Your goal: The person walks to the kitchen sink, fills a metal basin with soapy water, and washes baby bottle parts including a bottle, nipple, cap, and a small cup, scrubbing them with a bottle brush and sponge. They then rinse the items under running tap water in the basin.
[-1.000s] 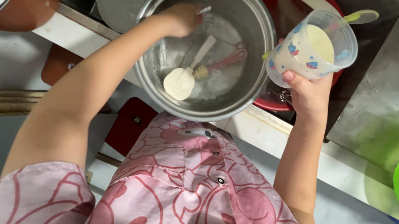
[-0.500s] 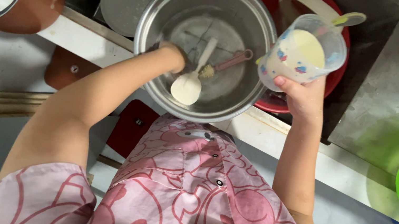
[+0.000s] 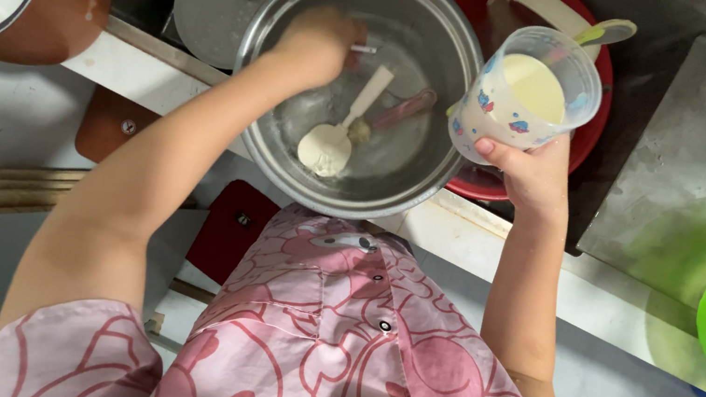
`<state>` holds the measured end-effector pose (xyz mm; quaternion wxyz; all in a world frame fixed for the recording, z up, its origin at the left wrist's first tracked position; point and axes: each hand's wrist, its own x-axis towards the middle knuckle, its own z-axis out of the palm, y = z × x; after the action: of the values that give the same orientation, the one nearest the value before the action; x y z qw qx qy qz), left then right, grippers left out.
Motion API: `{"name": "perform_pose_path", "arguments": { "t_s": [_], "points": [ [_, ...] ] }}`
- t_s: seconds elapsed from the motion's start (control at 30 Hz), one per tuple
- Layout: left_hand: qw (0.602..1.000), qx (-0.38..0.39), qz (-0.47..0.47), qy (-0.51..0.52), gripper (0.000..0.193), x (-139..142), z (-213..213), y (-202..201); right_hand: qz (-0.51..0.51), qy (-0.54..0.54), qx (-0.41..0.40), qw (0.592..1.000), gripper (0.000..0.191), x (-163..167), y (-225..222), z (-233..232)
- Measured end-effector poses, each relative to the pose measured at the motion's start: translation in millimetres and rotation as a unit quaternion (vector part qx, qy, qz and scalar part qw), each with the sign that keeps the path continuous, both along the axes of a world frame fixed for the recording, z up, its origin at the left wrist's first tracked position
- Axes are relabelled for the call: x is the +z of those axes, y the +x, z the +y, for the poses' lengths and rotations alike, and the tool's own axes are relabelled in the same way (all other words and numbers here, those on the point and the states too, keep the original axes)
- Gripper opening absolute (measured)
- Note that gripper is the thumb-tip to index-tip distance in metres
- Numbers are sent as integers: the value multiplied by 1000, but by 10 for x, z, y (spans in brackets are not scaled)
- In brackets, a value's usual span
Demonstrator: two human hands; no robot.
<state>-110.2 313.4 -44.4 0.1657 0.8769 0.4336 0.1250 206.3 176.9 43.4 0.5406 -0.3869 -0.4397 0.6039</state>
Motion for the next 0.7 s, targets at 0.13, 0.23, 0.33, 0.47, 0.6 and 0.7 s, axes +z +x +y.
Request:
{"name": "perform_pose_path", "arguments": {
  "t_s": [0.13, 0.23, 0.33, 0.47, 0.6, 0.7],
  "points": [
    [981, -18, -26, 193, 12, 508, 46, -9, 14, 11, 5, 1000, 72, 114, 1, -11],
    [966, -10, -1, 260, 11, 619, 69, 101, 14, 17, 6, 1000, 72, 166, -2, -10],
    [972, -22, 177, 156, 5, 360, 87, 383, 9, 23, 6, 1000, 72, 164, -5, -16],
    [989, 76, 119, 53, 14, -226, 104, 565, 3, 7, -13, 1000, 71, 88, -14, -30],
    [997, -3, -40, -66, 24, -573, 188, 589, -19, 7, -15, 1000, 70, 16, 23, -52],
    [995, 50, -27, -82, 24, -583, 247, 448, -13, -8, -20, 1000, 70, -24, 52, -101]
  ]
}}
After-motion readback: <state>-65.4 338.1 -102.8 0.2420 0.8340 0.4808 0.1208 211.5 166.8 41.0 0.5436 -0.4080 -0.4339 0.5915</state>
